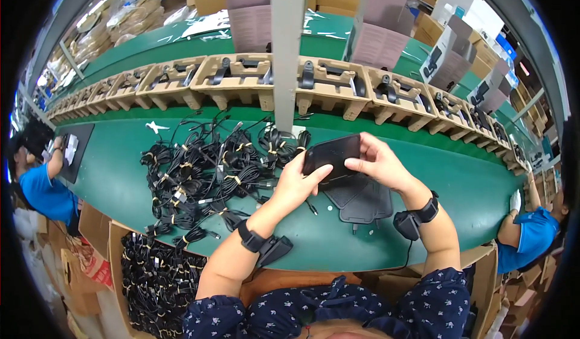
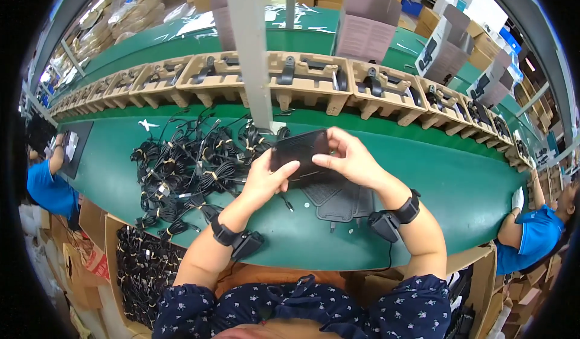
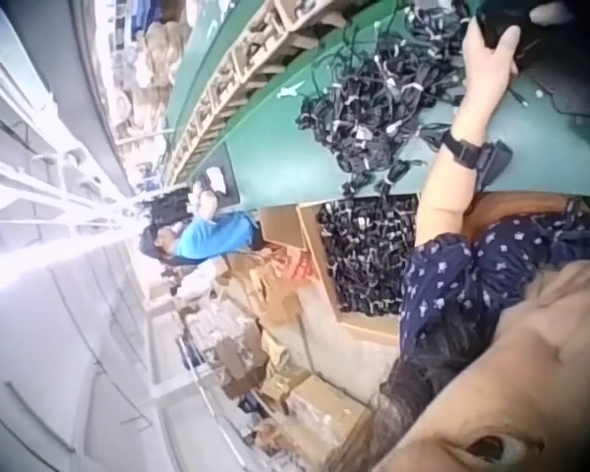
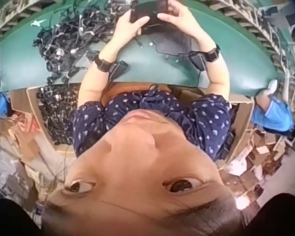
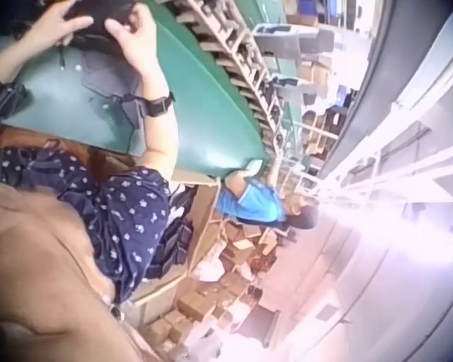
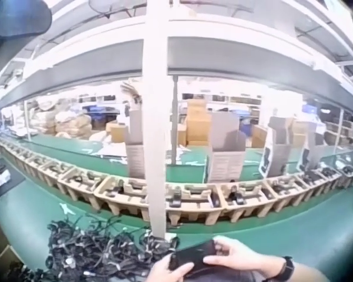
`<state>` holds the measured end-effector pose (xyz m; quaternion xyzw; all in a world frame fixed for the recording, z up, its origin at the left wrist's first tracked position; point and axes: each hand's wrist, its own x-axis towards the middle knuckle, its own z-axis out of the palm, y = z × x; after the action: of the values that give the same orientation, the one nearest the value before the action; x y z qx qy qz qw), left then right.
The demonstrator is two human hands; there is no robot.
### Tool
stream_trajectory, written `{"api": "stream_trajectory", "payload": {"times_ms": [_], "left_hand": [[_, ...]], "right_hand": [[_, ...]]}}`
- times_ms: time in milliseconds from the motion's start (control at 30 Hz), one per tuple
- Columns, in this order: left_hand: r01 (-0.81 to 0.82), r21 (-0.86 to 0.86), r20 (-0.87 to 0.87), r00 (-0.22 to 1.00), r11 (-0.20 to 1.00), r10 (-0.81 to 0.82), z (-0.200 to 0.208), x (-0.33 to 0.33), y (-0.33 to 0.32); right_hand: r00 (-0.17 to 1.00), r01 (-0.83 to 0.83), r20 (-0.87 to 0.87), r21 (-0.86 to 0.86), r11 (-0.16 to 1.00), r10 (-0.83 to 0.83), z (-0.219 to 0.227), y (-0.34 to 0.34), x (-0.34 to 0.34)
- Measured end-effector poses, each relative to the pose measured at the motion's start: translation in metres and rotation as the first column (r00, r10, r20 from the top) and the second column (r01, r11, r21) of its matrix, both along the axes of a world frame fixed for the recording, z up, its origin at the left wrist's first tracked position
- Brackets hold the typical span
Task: The person picks up a cable and a filter from the table, fits the cable into the filter, and places the assembled unit into a cardboard tray. This process is repeated several times before the person reaches into a box to retrieve more filters.
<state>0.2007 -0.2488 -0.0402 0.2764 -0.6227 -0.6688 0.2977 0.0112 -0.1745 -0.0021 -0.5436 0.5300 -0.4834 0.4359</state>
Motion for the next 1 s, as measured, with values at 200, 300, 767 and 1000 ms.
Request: {"api": "stream_trajectory", "payload": {"times_ms": [200,300,767,1000], "left_hand": [[-0.031,-0.173,-0.038,0.999,0.984,0.024,-0.032,-0.017,-0.001],[-0.193,-0.252,-0.053,0.981,0.948,0.186,-0.058,-0.014,-0.016],[-0.078,-0.345,0.217,0.963,0.935,0.16,-0.061,-0.008,-0.026],[-0.066,-0.379,0.229,0.96,0.923,0.163,-0.063,-0.008,-0.03]], "right_hand": [[0.985,0.172,0.04,-0.058,0.983,-0.17,-0.024,0.004,-0.06],[0.815,0.536,-0.047,-0.317,0.782,-0.577,-0.008,0.002,-0.122],[-0.101,0.87,-0.474,-0.469,0.154,-0.875,-0.005,0.041,-0.384],[-0.127,0.914,-0.719,-0.353,0.201,-0.683,-0.024,0.037,-0.409]]}}
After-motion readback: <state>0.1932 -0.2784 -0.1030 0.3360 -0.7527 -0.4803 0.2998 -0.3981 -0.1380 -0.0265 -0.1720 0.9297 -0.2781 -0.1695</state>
